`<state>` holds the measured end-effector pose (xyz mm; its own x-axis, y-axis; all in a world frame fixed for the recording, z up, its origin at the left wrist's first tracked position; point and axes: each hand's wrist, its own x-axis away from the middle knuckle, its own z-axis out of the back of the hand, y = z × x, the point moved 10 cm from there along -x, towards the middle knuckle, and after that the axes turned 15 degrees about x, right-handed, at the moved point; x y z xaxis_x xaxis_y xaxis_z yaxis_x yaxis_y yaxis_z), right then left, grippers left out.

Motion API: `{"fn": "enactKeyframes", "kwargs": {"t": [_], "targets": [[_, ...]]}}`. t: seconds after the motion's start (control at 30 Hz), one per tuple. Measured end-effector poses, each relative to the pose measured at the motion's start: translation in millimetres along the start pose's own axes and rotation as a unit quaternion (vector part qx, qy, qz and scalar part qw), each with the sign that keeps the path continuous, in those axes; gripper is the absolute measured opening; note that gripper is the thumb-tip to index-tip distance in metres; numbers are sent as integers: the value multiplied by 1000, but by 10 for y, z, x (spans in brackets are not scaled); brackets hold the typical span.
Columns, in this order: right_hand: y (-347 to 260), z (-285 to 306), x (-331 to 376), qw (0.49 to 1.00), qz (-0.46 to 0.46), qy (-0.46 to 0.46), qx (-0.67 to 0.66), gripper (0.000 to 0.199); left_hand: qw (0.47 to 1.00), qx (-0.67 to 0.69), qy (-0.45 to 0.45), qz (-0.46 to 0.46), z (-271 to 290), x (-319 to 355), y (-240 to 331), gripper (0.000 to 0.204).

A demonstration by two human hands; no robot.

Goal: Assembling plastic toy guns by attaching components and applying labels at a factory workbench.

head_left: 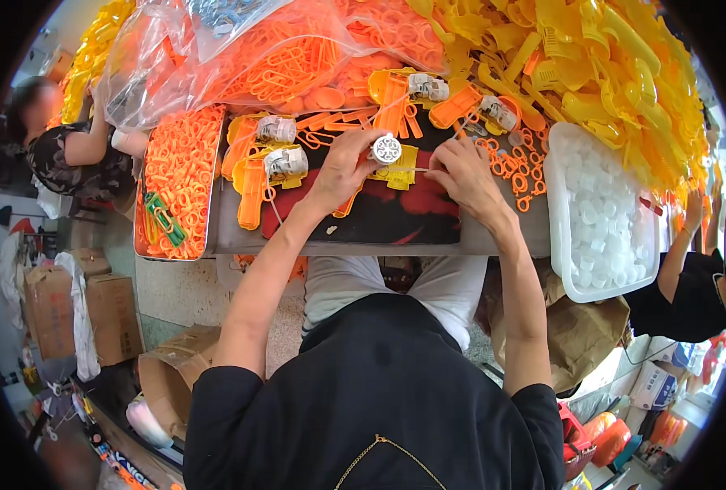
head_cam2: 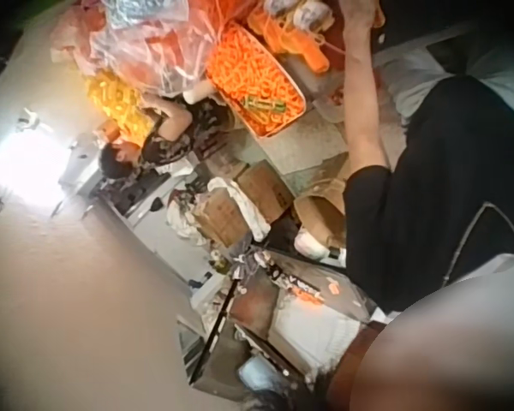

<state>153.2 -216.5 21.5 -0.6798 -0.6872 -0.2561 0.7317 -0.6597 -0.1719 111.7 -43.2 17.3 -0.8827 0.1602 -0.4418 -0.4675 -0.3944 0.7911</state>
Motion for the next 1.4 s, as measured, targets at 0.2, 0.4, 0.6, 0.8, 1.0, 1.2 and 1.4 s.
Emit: {"fn": "enactKeyframes", "kwargs": {"t": [0.2,0.4,0.6,0.8,1.0,1.2,1.4], "targets": [[-1156,-116,364,986,147,-56,-46,16,999,-16,30,-13,65,55,25,48],[-354,-249,130,967,-198,148,-56,15,999,-24,18,-10,0,27,63,48],[-314,-789,40,948,-270,104,-130,20,996,-47,47,-52,6,9,159,45],[-315,-718,84,917,-283,108,-261,21,997,-51,52,-40,46,33,118,45],[-442,-374,75,981,-165,100,-30,45,998,-42,36,-28,31,48,62,48],[-345,-311,-52,1000,-29,6,5,90,999,-38,21,-4,4,5,71,49],[-453,23,-93,976,-36,61,-206,91,971,204,32,117,286,21,-145,47]]}}
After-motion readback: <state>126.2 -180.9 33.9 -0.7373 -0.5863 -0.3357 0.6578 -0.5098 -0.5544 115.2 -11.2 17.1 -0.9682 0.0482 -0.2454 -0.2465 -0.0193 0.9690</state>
